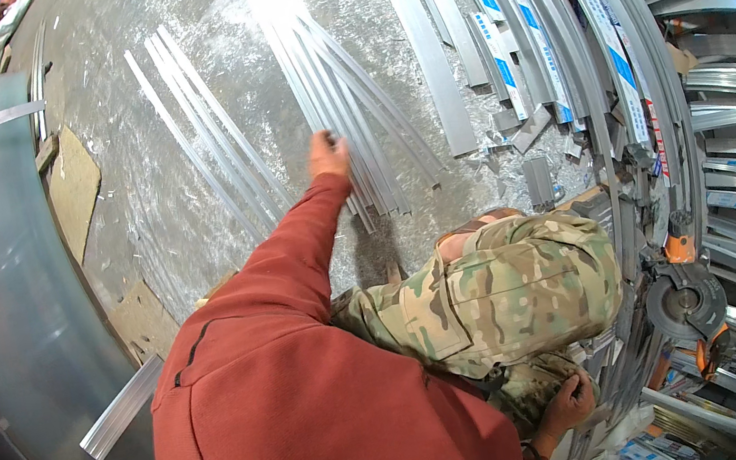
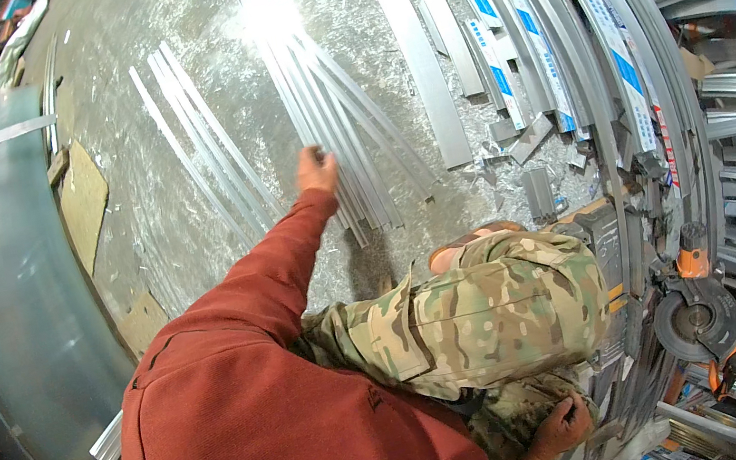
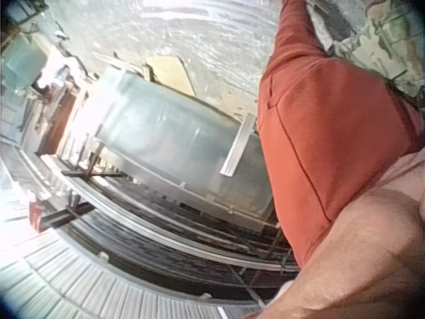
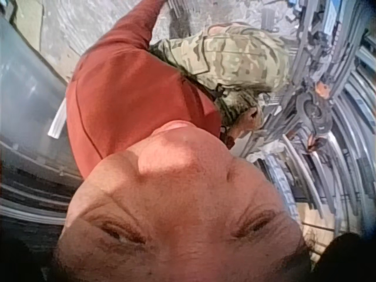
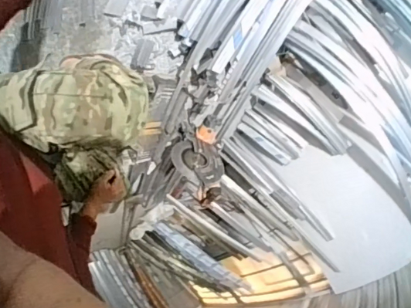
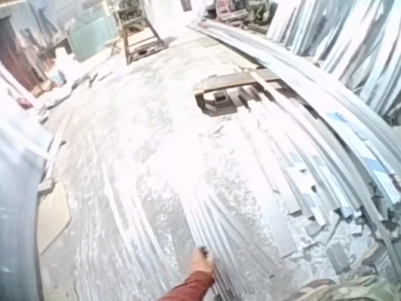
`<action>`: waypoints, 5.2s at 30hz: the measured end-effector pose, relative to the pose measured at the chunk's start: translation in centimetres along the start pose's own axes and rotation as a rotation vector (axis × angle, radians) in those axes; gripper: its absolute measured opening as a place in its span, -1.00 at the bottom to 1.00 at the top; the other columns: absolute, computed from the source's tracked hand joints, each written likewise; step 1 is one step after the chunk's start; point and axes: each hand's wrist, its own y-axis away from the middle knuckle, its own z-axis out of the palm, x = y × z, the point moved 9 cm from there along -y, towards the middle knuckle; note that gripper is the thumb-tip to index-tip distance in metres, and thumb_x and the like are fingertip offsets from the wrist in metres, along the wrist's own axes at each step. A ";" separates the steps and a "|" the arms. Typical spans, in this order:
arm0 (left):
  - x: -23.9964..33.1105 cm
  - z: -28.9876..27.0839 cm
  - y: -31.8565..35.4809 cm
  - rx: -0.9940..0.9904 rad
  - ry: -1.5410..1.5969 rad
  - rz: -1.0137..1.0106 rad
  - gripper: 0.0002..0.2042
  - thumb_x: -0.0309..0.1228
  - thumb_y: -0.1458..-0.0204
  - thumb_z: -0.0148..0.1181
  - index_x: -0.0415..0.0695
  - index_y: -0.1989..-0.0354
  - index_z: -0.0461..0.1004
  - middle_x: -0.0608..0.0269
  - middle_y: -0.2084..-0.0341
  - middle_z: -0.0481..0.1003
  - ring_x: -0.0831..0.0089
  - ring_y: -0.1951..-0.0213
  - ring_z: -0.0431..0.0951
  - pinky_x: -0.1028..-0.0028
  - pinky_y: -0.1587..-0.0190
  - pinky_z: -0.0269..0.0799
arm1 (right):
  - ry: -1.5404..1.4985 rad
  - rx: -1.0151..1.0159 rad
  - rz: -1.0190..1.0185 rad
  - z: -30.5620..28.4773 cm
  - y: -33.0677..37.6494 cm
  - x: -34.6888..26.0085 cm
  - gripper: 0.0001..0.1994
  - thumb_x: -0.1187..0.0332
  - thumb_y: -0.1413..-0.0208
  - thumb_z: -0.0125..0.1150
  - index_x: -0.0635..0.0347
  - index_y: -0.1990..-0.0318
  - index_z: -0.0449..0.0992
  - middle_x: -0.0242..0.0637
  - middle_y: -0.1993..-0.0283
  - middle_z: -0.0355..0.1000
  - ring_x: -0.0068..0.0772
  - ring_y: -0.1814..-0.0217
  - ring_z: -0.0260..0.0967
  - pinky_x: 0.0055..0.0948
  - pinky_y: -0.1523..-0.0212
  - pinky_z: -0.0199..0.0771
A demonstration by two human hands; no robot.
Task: The person uses a miter saw to cut several aluminum profiles to length, then carries them outside to a large frame structure. They measure and fit the cut pieces into the frame, using a tape measure to verify dimensions.
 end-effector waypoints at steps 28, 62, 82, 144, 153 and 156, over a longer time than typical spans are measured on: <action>-1.1 -6.5 1.6 0.518 0.047 -0.124 -0.47 -0.26 -0.08 0.23 -0.42 -0.10 0.33 -0.30 0.09 0.49 -0.11 0.02 0.51 0.20 -0.08 0.36 | -0.106 -0.013 0.090 0.6 0.3 0.4 -0.68 0.22 -0.31 0.02 0.32 0.08 0.56 -0.07 0.15 0.49 -0.19 0.21 0.46 -0.22 0.25 0.53; -9.0 -3.5 -1.0 0.409 0.035 -0.333 -0.56 -0.31 0.04 0.28 -0.32 0.04 0.36 -0.25 0.18 0.52 -0.14 0.08 0.53 0.09 0.01 0.41 | -0.055 0.035 0.008 -0.3 -0.1 -1.2 -0.76 0.34 -0.21 0.08 0.34 0.20 0.60 -0.07 0.26 0.56 -0.14 0.29 0.50 -0.27 0.23 0.47; -2.5 -7.8 1.8 0.523 -0.463 -0.301 -0.48 -0.31 0.04 0.34 -0.15 -0.11 0.32 -0.03 -0.02 0.41 0.08 -0.08 0.41 0.20 -0.18 0.28 | -0.121 -0.031 0.060 0.7 0.3 0.0 -0.72 0.28 -0.27 0.08 0.34 0.11 0.57 -0.08 0.16 0.50 -0.18 0.24 0.45 -0.22 0.23 0.49; -3.9 -20.6 8.6 0.508 -0.146 -0.337 -0.33 -0.17 0.27 0.50 -0.22 -0.03 0.41 -0.12 0.02 0.47 0.00 -0.02 0.50 0.16 -0.12 0.39 | -1.011 0.359 -0.522 -7.7 -4.5 -15.5 -0.74 0.42 -0.24 -0.10 0.31 0.40 0.50 -0.38 0.42 0.46 -0.58 0.43 0.24 -0.53 0.38 0.24; 15.4 -29.2 -1.9 0.336 0.526 0.355 -0.38 -0.27 0.06 0.42 -0.34 -0.12 0.32 0.02 0.06 0.46 0.29 0.10 0.47 0.36 0.07 0.43 | -1.114 -0.038 -0.585 -1.3 -11.1 -25.3 -0.72 0.28 -0.22 0.15 0.31 0.44 0.52 -0.45 0.55 0.34 -0.66 0.50 0.18 -0.50 0.43 0.24; 36.3 -28.4 6.2 0.152 0.391 0.630 -0.32 -0.11 0.16 0.48 -0.42 0.00 0.42 0.00 0.16 0.53 0.34 0.17 0.50 0.32 0.17 0.45 | -0.797 -0.323 -0.525 3.9 -13.4 -25.9 -0.76 0.28 -0.07 0.21 0.34 0.34 0.55 -0.31 0.44 0.50 -0.53 0.40 0.38 -0.46 0.28 0.40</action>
